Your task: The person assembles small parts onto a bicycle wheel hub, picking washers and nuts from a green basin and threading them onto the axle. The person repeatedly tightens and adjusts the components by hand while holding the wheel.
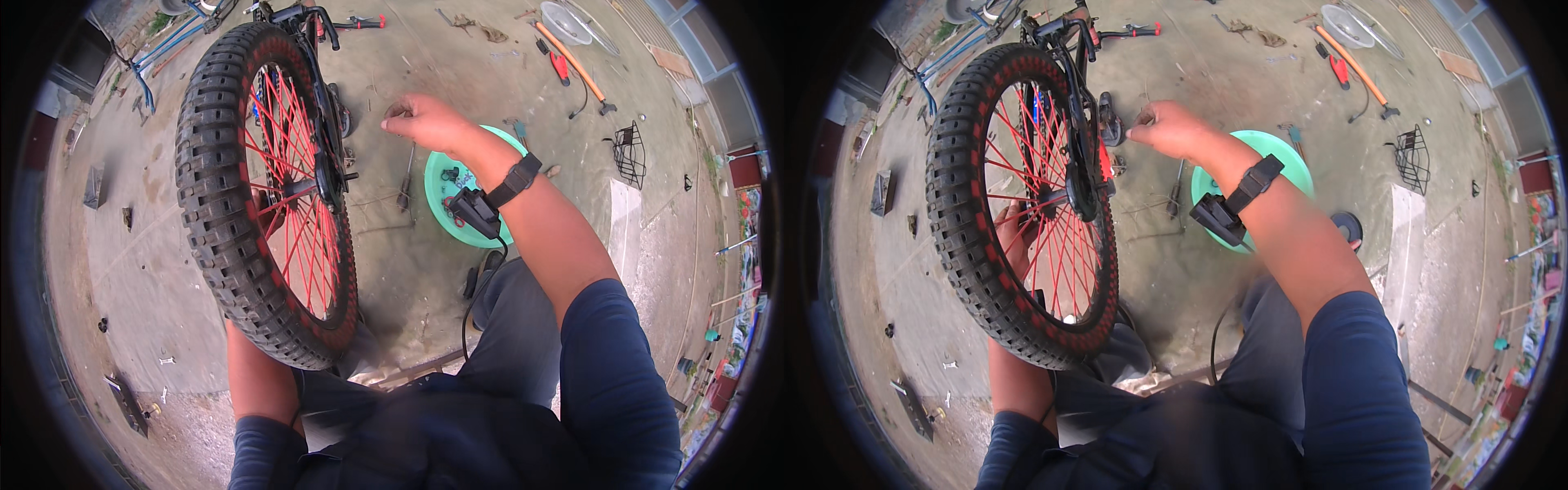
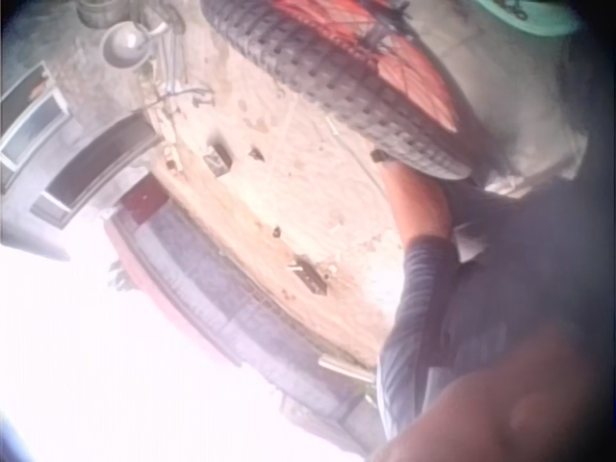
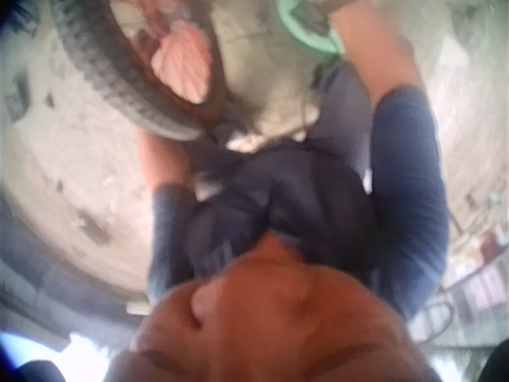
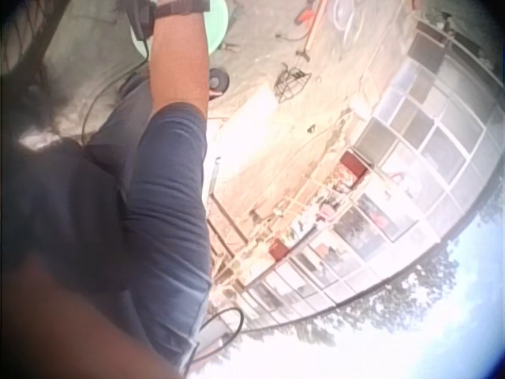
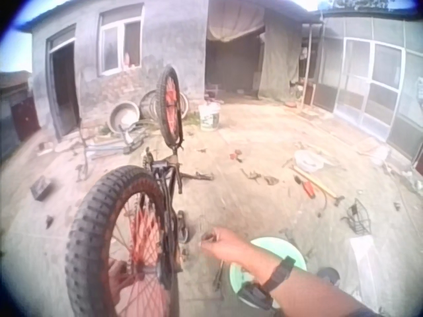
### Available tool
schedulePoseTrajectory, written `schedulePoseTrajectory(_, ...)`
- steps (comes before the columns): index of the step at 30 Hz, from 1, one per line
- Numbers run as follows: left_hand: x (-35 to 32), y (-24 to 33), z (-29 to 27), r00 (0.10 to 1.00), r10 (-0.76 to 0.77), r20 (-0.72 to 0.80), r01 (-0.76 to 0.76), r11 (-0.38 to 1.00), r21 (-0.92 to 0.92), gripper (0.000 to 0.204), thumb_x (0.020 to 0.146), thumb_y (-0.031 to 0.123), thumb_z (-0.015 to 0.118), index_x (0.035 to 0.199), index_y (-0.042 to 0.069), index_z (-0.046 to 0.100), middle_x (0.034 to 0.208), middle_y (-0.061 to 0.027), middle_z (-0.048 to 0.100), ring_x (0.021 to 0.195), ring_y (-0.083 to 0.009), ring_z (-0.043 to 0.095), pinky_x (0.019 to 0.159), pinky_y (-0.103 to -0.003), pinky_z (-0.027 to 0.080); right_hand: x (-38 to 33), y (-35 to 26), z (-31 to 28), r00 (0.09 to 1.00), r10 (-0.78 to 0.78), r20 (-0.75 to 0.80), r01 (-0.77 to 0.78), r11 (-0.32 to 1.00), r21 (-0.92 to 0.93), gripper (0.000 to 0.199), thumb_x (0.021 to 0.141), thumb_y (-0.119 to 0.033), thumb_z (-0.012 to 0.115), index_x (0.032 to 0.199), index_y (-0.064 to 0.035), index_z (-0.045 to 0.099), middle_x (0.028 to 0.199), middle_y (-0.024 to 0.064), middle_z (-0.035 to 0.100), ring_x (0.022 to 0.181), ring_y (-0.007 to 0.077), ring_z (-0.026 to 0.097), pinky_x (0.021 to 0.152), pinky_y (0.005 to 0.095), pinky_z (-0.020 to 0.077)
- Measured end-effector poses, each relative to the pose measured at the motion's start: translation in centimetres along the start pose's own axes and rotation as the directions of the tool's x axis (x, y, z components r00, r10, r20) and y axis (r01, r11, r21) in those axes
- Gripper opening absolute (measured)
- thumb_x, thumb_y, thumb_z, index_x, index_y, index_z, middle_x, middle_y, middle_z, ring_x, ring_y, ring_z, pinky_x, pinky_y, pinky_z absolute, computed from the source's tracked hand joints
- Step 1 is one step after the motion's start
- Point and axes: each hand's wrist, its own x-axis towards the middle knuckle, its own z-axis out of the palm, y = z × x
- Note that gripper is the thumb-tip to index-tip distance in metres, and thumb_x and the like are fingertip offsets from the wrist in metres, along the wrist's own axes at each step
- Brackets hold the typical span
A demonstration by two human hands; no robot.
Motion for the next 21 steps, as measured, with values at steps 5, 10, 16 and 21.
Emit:
schedulePoseTrajectory(5, -0.6, 0.5, 0.4, 1.000, -0.009, -0.009, 0.009, 1.000, -0.018, 0.036, 0.104, 0.024, 0.052, 0.129, -0.002, 0.053, 0.114, -0.0139, 0.065, 0.098, -0.0225, 0.066, 0.083, -0.035, 0.055, -5.8, 0.9, -3.6, 0.996, 0.048, 0.070, -0.056, 0.990, 0.128, 0.032, 0.089, -0.009, 0.060, 0.119, 0.0001, 0.062, 0.107, 0.0100, 0.065, 0.085, 0.0147, 0.062, 0.072, 0.0271, 0.0491)
schedulePoseTrajectory(10, -1.1, 0.9, 0.8, 1.000, -0.014, -0.019, 0.013, 0.999, -0.038, 0.039, 0.104, 0.025, 0.052, 0.131, -0.004, 0.052, 0.116, -0.0158, 0.065, 0.099, -0.0238, 0.067, 0.084, -0.035, 0.056, -10.4, 0.4, -4.4, 0.999, 0.014, -0.029, -0.002, 0.922, 0.386, 0.033, 0.089, 0.000, 0.052, 0.122, 0.0010, 0.061, 0.111, 0.0106, 0.063, 0.090, 0.0172, 0.066, 0.078, 0.0299, 0.0531)
schedulePoseTrajectory(16, -1.9, 1.0, 1.4, 0.999, -0.024, -0.030, 0.023, 0.998, -0.052, 0.043, 0.104, 0.026, 0.051, 0.134, -0.006, 0.050, 0.118, -0.0181, 0.065, 0.100, -0.0254, 0.068, 0.086, -0.036, 0.056, -14.6, 0.9, -2.9, 0.998, -0.009, -0.061, 0.044, 0.803, 0.594, 0.029, 0.097, -0.006, 0.054, 0.124, 0.0011, 0.059, 0.106, 0.0101, 0.065, 0.092, 0.0189, 0.068, 0.081, 0.0306, 0.0549)
schedulePoseTrajectory(21, -2.6, 1.1, 1.8, 0.999, -0.024, -0.038, 0.021, 0.998, -0.056, 0.046, 0.104, 0.027, 0.051, 0.136, -0.007, 0.049, 0.120, -0.0201, 0.065, 0.102, -0.0267, 0.069, 0.087, -0.036, 0.057, -15.0, 3.0, -1.2, 0.994, 0.107, 0.037, -0.106, 0.770, 0.629, 0.032, 0.100, -0.015, 0.059, 0.128, -0.0006, 0.058, 0.104, 0.0099, 0.066, 0.090, 0.0185, 0.069, 0.076, 0.0298, 0.0556)
